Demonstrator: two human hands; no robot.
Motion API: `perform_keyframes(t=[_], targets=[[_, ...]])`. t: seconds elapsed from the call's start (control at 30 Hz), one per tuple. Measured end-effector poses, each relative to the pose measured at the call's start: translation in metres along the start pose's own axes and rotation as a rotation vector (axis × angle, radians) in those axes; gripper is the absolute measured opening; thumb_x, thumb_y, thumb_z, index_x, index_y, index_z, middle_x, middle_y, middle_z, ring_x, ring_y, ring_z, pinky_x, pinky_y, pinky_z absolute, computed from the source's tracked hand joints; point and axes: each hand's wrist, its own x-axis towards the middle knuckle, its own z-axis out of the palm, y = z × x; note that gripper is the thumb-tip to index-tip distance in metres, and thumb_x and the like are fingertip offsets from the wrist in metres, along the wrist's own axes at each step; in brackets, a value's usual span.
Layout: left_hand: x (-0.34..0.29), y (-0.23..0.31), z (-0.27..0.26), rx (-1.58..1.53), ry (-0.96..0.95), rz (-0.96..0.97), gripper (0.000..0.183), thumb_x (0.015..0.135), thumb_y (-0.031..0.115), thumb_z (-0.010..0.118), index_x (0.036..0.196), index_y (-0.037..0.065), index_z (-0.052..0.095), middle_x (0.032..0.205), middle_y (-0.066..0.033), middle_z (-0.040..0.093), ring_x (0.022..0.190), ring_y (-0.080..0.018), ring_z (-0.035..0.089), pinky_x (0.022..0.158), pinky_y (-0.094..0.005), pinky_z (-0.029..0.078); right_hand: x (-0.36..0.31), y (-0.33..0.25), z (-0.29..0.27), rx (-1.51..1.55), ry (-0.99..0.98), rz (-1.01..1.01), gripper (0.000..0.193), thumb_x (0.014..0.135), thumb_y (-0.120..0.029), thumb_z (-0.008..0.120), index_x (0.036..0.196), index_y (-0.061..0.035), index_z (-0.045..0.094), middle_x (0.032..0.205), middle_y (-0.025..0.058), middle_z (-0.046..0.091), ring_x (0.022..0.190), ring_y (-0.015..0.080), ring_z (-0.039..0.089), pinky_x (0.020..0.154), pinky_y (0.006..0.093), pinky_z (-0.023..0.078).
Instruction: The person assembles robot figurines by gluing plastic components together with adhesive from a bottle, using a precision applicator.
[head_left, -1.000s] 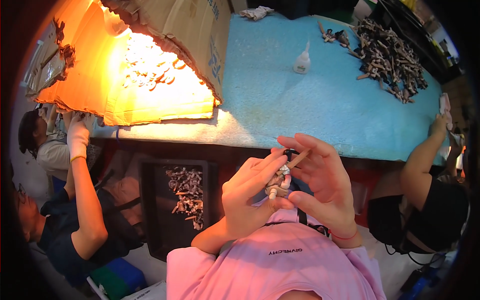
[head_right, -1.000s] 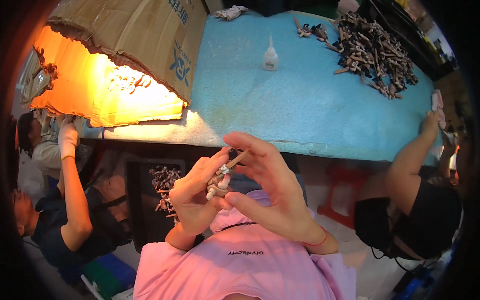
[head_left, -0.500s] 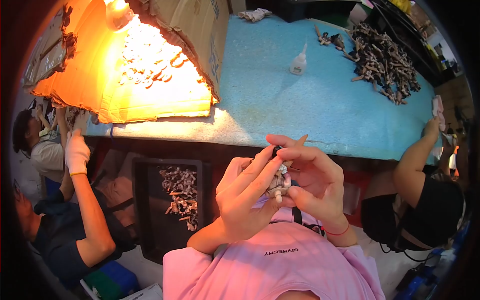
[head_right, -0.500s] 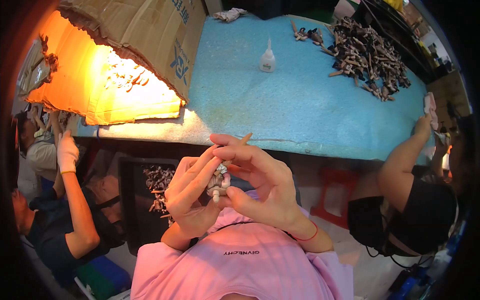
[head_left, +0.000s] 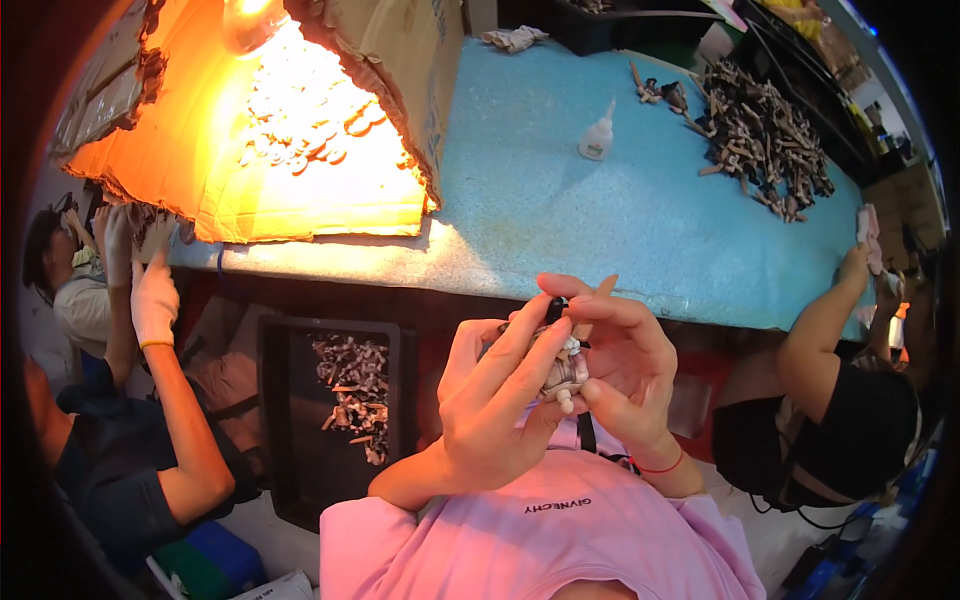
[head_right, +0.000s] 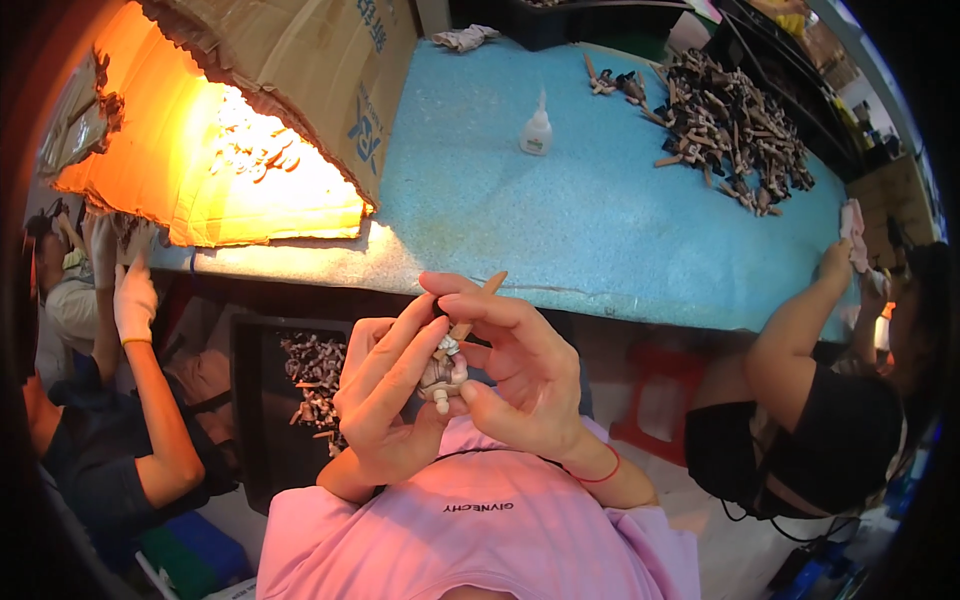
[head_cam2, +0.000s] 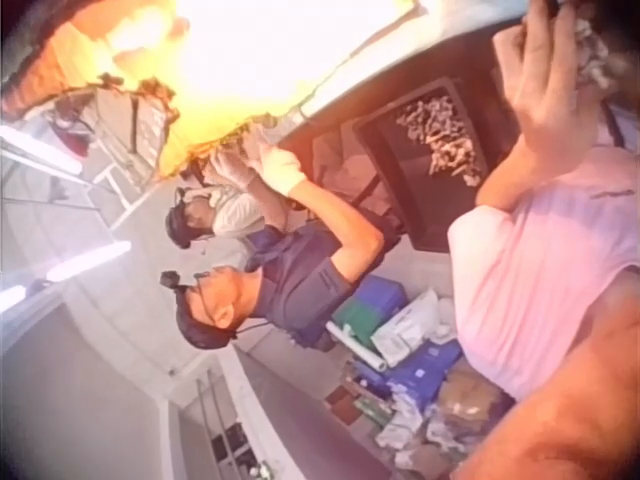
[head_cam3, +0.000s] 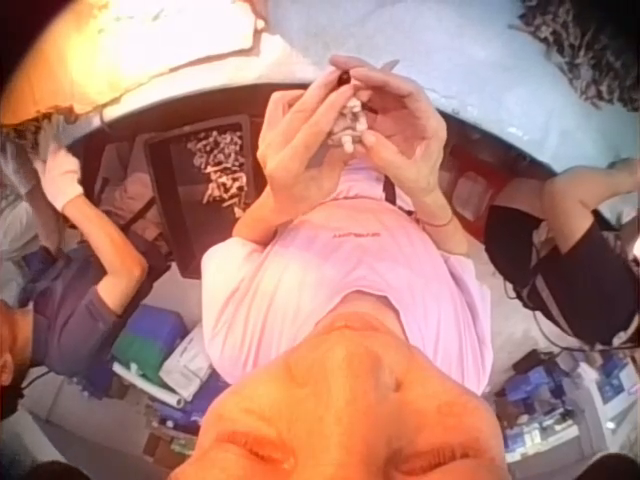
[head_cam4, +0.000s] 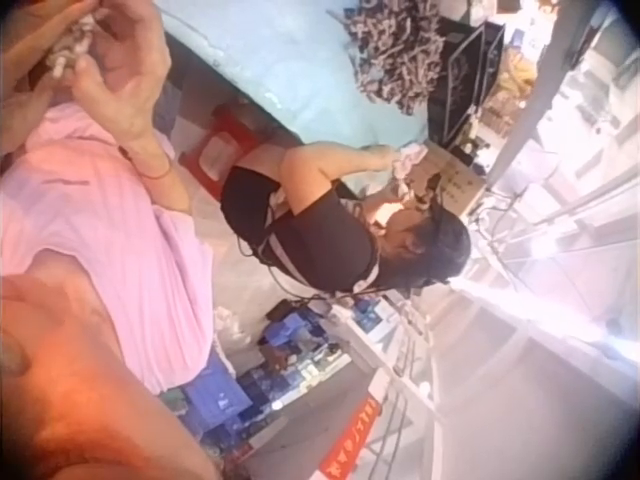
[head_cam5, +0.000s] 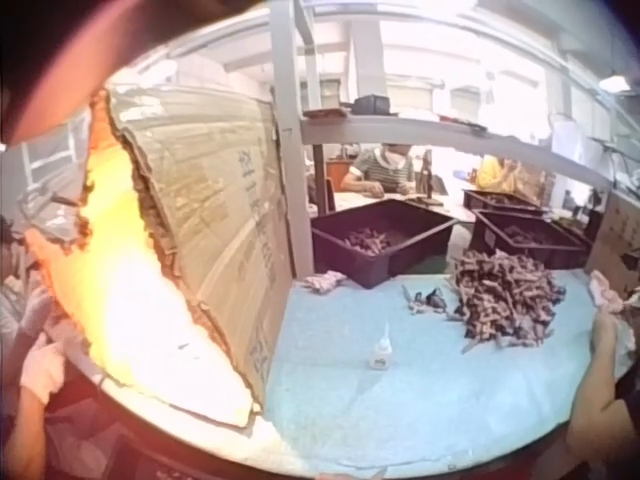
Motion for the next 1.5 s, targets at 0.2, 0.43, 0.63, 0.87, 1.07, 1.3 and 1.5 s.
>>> perform_keyframes(t=[0.2, 0.43, 0.63, 0.87, 1.07, 1.3, 1.5], targets=[[0.003, 0.003, -0.003, 0.002, -0.001, 0.026, 0.055, 0.055, 0.006, 0.070, 0.107, -0.005, 0.058, 0.112, -0.0228, 0.055, 0.080, -0.0302, 0.053, 0.069, -0.0346, 0.045, -0.003, 0.010, -0.002, -0.086, -0.007, -0.127, 0.049, 0.072, 0.007, 0.047, 0.120, 0.0054, 0.035, 0.131, 0.0297, 0.031, 0.117, 0.0279, 0.042, 0.093, 0.0384, 0.042], [0.005, 0.008, -0.002, 0.003, -0.023, 0.015, 0.054, 0.054, 0.005, 0.070, 0.105, -0.006, 0.058, 0.110, -0.0233, 0.056, 0.080, -0.0309, 0.053, 0.069, -0.0352, 0.046, -0.005, 0.014, 0.002, 0.022, 0.046, -0.129, 0.045, 0.076, 0.000, 0.048, 0.119, 0.0035, 0.035, 0.131, 0.0312, 0.030, 0.113, 0.0286, 0.045, 0.093, 0.0376, 0.040], [0.005, 0.010, 0.002, -0.004, -0.007, 0.045, 0.057, 0.046, 0.000, 0.066, 0.102, -0.007, 0.059, 0.107, -0.0260, 0.056, 0.082, -0.0329, 0.055, 0.070, -0.0370, 0.046, -0.007, 0.011, -0.001, -0.074, -0.007, -0.192, 0.045, 0.076, 0.001, 0.047, 0.119, 0.0037, 0.035, 0.131, 0.0312, 0.029, 0.113, 0.0268, 0.044, 0.092, 0.0363, 0.040], [0.002, 0.011, 0.008, -0.084, 0.018, 0.061, 0.056, 0.044, -0.005, 0.059, 0.100, -0.008, 0.060, 0.106, -0.0286, 0.056, 0.086, -0.0369, 0.056, 0.072, -0.0400, 0.048, -0.008, 0.000, 0.003, -0.150, 0.023, -0.285, 0.046, 0.071, 0.005, 0.048, 0.116, 0.0049, 0.040, 0.124, 0.0317, 0.038, 0.118, 0.0350, 0.041, 0.090, 0.0415, 0.041], [0.000, 0.008, 0.015, -0.142, 0.048, 0.132, 0.057, 0.045, -0.004, 0.054, 0.101, -0.008, 0.060, 0.105, -0.0295, 0.055, 0.089, -0.0399, 0.054, 0.074, -0.0420, 0.048, -0.010, -0.004, 0.000, -0.313, 0.001, -0.419, 0.047, 0.068, 0.006, 0.048, 0.114, 0.0057, 0.044, 0.116, 0.0310, 0.046, 0.117, 0.0412, 0.042, 0.092, 0.0437, 0.039], [0.000, 0.004, 0.016, -0.138, 0.030, 0.136, 0.056, 0.046, -0.002, 0.058, 0.102, -0.007, 0.060, 0.109, -0.0267, 0.055, 0.090, -0.0379, 0.054, 0.074, -0.0408, 0.047, -0.014, 0.001, -0.004, -0.248, -0.033, -0.370, 0.050, 0.069, 0.007, 0.048, 0.118, 0.0028, 0.038, 0.123, 0.0354, 0.037, 0.118, 0.0396, 0.040, 0.092, 0.0407, 0.040], [-0.005, 0.006, 0.017, -0.162, 0.070, 0.062, 0.054, 0.049, 0.001, 0.065, 0.102, -0.005, 0.060, 0.111, -0.0237, 0.056, 0.088, -0.0351, 0.054, 0.073, -0.0385, 0.048, -0.019, 0.001, -0.002, -0.241, 0.014, -0.252, 0.053, 0.068, 0.008, 0.045, 0.119, -0.0005, 0.035, 0.127, 0.0356, 0.032, 0.117, 0.0322, 0.041, 0.084, 0.0347, 0.044]])
